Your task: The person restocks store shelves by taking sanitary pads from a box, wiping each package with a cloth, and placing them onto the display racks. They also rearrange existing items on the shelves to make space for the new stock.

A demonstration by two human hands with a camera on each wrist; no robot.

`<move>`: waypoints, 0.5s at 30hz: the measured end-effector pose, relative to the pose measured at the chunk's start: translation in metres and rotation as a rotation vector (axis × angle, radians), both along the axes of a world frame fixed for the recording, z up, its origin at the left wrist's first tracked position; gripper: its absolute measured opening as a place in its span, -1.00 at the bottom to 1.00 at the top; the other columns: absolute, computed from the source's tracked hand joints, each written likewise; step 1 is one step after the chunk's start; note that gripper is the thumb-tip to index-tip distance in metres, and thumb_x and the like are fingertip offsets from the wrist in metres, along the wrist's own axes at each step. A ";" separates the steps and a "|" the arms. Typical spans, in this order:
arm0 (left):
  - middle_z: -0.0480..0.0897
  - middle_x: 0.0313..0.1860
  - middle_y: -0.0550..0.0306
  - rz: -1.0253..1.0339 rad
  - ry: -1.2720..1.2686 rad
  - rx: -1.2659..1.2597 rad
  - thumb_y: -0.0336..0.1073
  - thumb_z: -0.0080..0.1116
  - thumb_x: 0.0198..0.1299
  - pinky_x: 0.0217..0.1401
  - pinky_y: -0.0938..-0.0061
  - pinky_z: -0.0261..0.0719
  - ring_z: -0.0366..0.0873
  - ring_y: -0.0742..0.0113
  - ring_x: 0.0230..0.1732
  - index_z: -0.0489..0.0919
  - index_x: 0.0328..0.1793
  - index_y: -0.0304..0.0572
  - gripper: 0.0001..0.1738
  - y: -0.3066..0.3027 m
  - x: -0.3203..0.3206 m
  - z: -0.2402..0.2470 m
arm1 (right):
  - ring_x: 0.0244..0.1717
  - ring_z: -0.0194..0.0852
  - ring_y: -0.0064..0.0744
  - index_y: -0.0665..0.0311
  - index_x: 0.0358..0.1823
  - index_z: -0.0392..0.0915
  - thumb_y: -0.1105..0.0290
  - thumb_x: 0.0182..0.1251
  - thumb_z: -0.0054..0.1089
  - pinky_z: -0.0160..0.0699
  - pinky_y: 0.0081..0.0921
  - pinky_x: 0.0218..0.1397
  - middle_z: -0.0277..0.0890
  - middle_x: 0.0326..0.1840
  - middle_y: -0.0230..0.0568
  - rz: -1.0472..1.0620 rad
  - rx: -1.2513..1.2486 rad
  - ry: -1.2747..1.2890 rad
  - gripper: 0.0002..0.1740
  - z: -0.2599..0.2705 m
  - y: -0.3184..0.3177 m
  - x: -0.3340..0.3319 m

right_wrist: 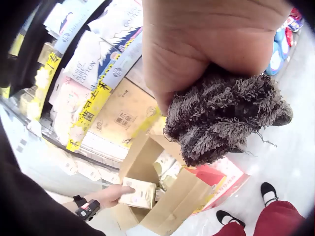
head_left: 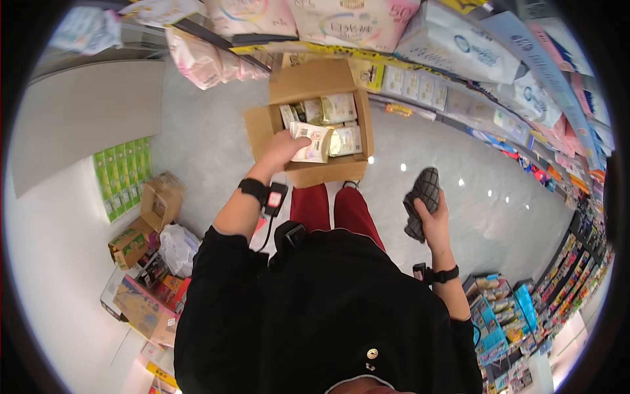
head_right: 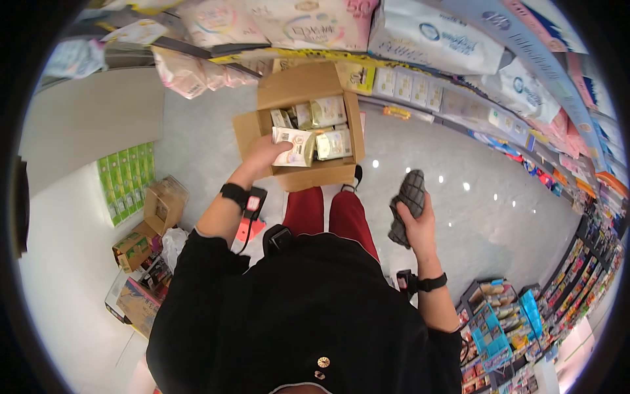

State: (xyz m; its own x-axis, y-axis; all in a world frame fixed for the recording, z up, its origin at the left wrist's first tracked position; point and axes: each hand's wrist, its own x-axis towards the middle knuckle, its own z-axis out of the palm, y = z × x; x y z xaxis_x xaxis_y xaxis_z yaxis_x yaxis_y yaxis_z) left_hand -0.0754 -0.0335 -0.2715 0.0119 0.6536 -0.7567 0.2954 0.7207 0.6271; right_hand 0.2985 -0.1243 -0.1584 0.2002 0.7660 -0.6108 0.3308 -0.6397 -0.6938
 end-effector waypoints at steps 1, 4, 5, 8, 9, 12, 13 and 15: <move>0.71 -0.18 -0.13 0.007 0.010 0.030 -0.16 0.29 -0.01 -0.11 0.31 0.63 0.70 0.13 -0.19 0.63 -0.08 -0.47 -0.52 -0.003 0.005 0.019 | -0.10 0.59 -0.38 0.39 0.21 0.34 0.39 0.21 0.30 0.56 -0.44 0.00 0.62 -0.09 -0.13 0.036 0.102 0.052 -0.44 0.006 0.015 -0.015; 0.70 -0.13 -0.02 0.144 -0.227 0.111 -0.32 0.21 0.13 -0.09 0.43 0.62 0.68 0.29 -0.16 0.58 0.04 -0.43 -0.62 -0.008 0.038 0.092 | 0.16 0.47 -0.20 0.38 0.32 0.26 0.36 0.19 0.33 0.42 -0.33 0.23 0.49 0.15 0.02 0.219 0.427 0.128 -0.31 0.004 0.053 -0.057; 0.68 -0.07 -0.01 0.131 -0.352 0.156 -0.24 0.19 0.20 -0.07 0.41 0.62 0.67 0.29 -0.11 0.54 0.10 -0.40 -0.58 -0.012 0.052 0.109 | 0.25 0.37 -0.12 0.37 0.35 0.23 0.34 0.20 0.32 0.34 -0.30 0.30 0.40 0.22 0.07 0.298 0.550 0.094 -0.29 0.010 0.066 -0.076; 0.62 0.06 0.03 0.302 -0.750 0.221 -0.05 0.11 0.32 -0.03 0.37 0.63 0.64 0.27 -0.03 0.45 0.23 -0.32 -0.47 -0.010 0.076 0.162 | 0.41 0.16 0.05 0.38 0.40 0.16 0.32 0.26 0.25 0.17 -0.27 0.43 0.23 0.36 0.16 0.376 0.785 0.088 -0.27 0.046 0.094 -0.120; 0.59 0.12 0.05 0.501 -1.027 0.203 0.05 0.04 0.37 -0.01 0.34 0.63 0.62 0.27 0.00 0.40 0.30 -0.26 -0.42 -0.008 0.078 0.177 | 0.44 0.12 0.08 0.39 0.40 0.16 0.33 0.29 0.20 0.14 -0.27 0.45 0.15 0.42 0.17 0.299 0.720 0.248 -0.30 0.054 0.099 -0.125; 0.54 0.18 0.04 0.380 -0.985 0.246 0.16 -0.12 0.41 0.08 0.27 0.62 0.59 0.23 0.07 0.33 0.36 -0.19 -0.36 -0.006 0.077 0.198 | 0.43 0.13 0.08 0.39 0.39 0.17 0.32 0.30 0.18 0.12 -0.27 0.46 0.14 0.43 0.18 0.338 0.853 0.172 -0.32 0.074 0.098 -0.131; 0.55 0.18 0.04 0.313 -0.963 0.265 0.16 -0.13 0.42 0.11 0.26 0.61 0.59 0.23 0.09 0.36 0.34 -0.16 -0.39 -0.005 0.079 0.207 | 0.43 0.12 0.11 0.40 0.38 0.20 0.33 0.26 0.22 0.11 -0.23 0.47 0.13 0.43 0.18 0.308 0.874 0.170 -0.31 0.077 0.095 -0.132; 0.56 0.18 0.05 0.371 -1.020 0.278 0.16 -0.15 0.42 0.12 0.27 0.60 0.58 0.24 0.10 0.38 0.33 -0.16 -0.39 -0.005 0.090 0.226 | 0.43 0.12 0.13 0.38 0.37 0.24 0.32 0.20 0.27 0.10 -0.19 0.47 0.14 0.43 0.18 0.374 0.996 0.102 -0.29 0.090 0.078 -0.130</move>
State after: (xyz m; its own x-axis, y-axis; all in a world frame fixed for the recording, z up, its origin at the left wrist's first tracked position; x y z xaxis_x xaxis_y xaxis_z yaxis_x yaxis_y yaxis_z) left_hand 0.0144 -0.0382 -0.0455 0.3125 0.8904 -0.3309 -0.6525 0.4544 0.6065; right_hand 0.1690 -0.0462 -0.0688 -0.1670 0.9313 0.3237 0.2997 0.3607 -0.8832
